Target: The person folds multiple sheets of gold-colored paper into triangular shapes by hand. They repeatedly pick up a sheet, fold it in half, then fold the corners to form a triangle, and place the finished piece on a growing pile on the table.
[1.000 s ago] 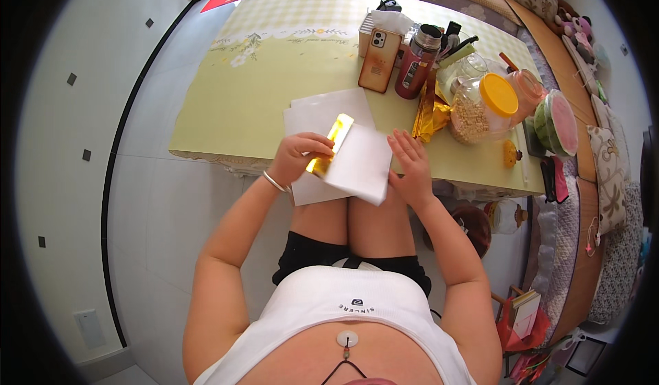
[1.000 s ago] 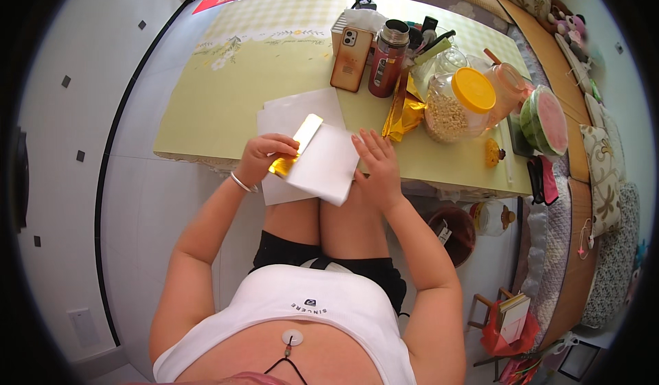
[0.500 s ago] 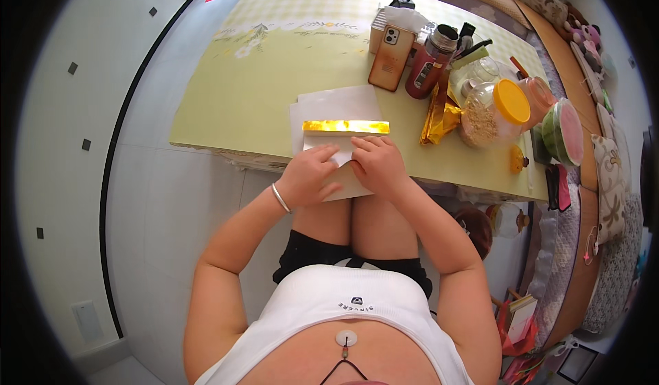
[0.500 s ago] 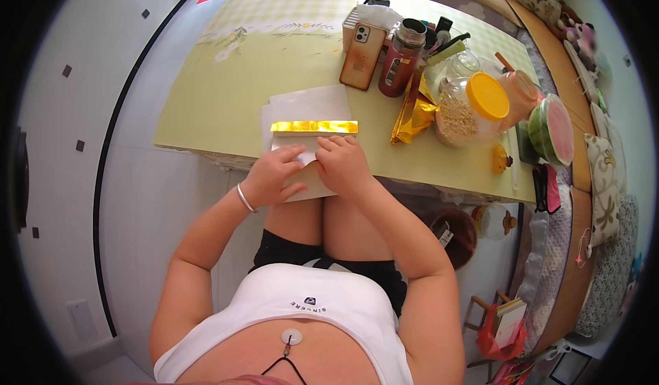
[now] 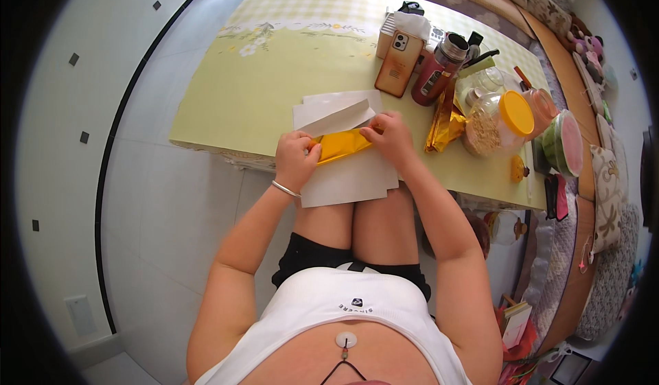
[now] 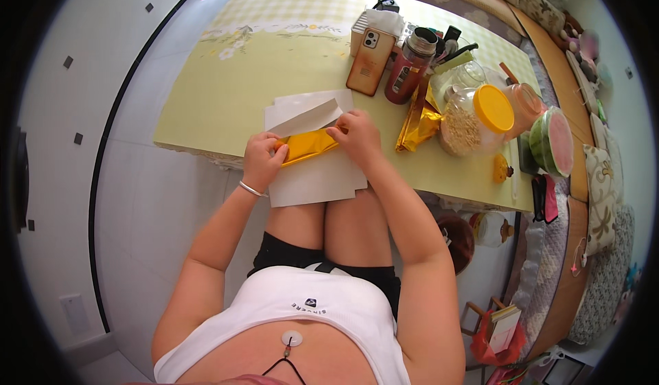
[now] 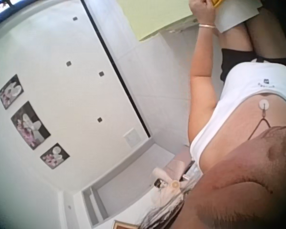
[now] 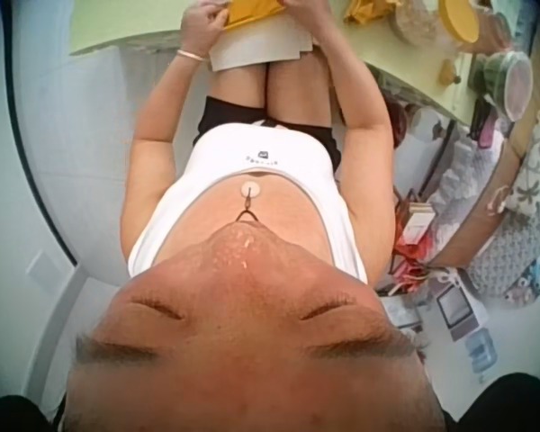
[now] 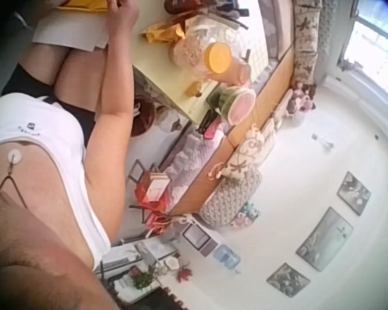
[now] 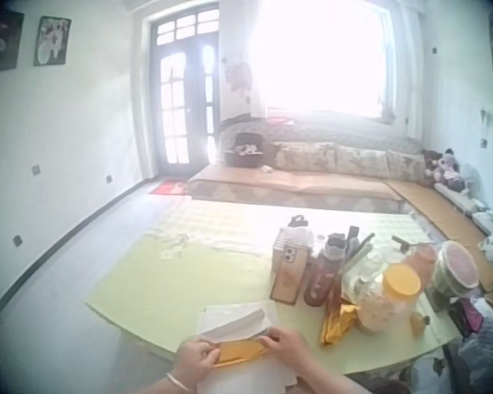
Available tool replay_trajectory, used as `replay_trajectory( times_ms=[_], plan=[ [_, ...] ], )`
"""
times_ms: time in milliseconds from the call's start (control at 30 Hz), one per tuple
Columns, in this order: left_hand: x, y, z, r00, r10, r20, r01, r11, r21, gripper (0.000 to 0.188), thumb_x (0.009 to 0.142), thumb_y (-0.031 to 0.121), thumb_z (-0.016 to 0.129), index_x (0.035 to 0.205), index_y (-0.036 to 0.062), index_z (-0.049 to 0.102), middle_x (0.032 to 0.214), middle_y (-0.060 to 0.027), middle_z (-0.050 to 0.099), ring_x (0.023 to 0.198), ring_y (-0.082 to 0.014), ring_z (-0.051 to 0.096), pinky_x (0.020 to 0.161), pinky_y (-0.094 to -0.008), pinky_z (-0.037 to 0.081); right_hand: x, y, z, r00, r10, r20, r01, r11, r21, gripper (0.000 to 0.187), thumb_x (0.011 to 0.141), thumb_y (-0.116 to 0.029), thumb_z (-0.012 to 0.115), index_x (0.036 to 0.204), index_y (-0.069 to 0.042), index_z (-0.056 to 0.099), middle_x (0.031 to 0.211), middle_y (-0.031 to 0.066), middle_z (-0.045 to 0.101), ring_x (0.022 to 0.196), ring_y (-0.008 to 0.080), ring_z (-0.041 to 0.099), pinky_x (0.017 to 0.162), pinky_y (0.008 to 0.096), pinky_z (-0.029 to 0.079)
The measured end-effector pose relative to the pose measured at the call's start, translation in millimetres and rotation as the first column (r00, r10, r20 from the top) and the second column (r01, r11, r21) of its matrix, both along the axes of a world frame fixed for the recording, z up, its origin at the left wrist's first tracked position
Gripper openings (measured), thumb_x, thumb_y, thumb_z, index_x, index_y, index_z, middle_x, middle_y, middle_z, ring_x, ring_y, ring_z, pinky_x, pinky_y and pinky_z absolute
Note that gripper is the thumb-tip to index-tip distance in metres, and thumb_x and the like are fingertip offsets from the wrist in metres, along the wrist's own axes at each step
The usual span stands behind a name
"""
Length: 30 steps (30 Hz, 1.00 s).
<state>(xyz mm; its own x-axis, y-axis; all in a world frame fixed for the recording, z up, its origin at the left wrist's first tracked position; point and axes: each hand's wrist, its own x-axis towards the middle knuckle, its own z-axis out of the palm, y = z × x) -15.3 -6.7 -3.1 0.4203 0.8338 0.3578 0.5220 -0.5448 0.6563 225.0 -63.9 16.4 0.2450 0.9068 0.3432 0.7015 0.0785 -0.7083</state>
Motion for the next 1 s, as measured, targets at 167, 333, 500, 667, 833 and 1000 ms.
replay_trajectory(
  times_ms=[167,333,500,667,833,1000],
  plan=[
    [-2,-6,3,0.999,-0.02,0.031,0.016,0.992,0.126,0.011,0.075,0.013,0.074,0.072,0.0025,0.07,0.09,-0.0091,0.07,0.095,-0.0295,0.06,0.084,-0.0414,0.048,2,12,4,0.934,0.148,0.324,-0.238,0.936,0.258,0.02,0.081,-0.019,0.076,0.077,-0.003,0.066,0.083,0.0095,0.063,0.081,0.0299,0.061,0.073,0.0389,0.05],
    [-14,-5,-6,0.993,0.114,-0.022,-0.11,0.985,0.131,0.011,0.074,0.014,0.075,0.073,0.0035,0.07,0.088,-0.0082,0.068,0.098,-0.0304,0.058,0.088,-0.0435,0.045,7,16,-20,0.95,0.109,-0.293,-0.166,0.969,-0.18,0.019,0.081,-0.02,0.077,0.079,-0.004,0.067,0.081,0.0084,0.063,0.077,0.0275,0.062,0.068,0.0385,0.05],
    [-17,-3,-16,0.961,0.248,-0.121,-0.235,0.965,0.113,0.011,0.075,0.014,0.074,0.074,0.0034,0.07,0.09,-0.009,0.065,0.102,-0.032,0.055,0.09,-0.0458,0.043,9,33,-26,0.999,0.036,-0.023,-0.04,0.974,-0.225,0.022,0.079,-0.027,0.08,0.079,-0.007,0.069,0.08,0.0076,0.064,0.076,0.0265,0.063,0.065,0.0397,0.05],
    [-11,-7,10,0.898,0.289,-0.332,-0.307,0.952,-0.003,0.023,0.076,0.015,0.074,0.094,0.0026,0.07,0.101,-0.0154,0.064,0.103,-0.0348,0.055,0.093,-0.0477,0.044,-9,37,-21,0.989,-0.101,0.103,0.122,0.966,-0.226,0.024,0.074,-0.031,0.082,0.077,-0.01,0.071,0.081,0.0072,0.065,0.078,0.0268,0.064,0.066,0.0413,0.051],
    [6,-27,3,0.945,-0.03,-0.325,0.145,0.93,0.336,0.067,0.083,0.039,0.072,0.134,0.0001,0.053,0.141,-0.0205,0.05,0.134,-0.0395,0.043,0.111,-0.0535,0.031,-12,36,-23,0.984,-0.136,0.117,0.158,0.966,-0.203,0.024,0.073,-0.031,0.083,0.076,-0.01,0.072,0.081,0.0071,0.066,0.079,0.0273,0.065,0.067,0.0421,0.052],
    [15,-43,-9,0.836,-0.075,-0.543,0.226,0.95,0.217,0.094,0.083,0.065,0.062,0.146,-0.0025,0.042,0.153,-0.0203,0.04,0.145,-0.0386,0.033,0.117,-0.0595,0.02,-8,34,-27,0.988,-0.132,0.076,0.141,0.982,-0.123,0.021,0.076,-0.029,0.079,0.076,-0.009,0.071,0.081,0.008,0.066,0.08,0.0296,0.064,0.068,0.0431,0.051]
  ],
)
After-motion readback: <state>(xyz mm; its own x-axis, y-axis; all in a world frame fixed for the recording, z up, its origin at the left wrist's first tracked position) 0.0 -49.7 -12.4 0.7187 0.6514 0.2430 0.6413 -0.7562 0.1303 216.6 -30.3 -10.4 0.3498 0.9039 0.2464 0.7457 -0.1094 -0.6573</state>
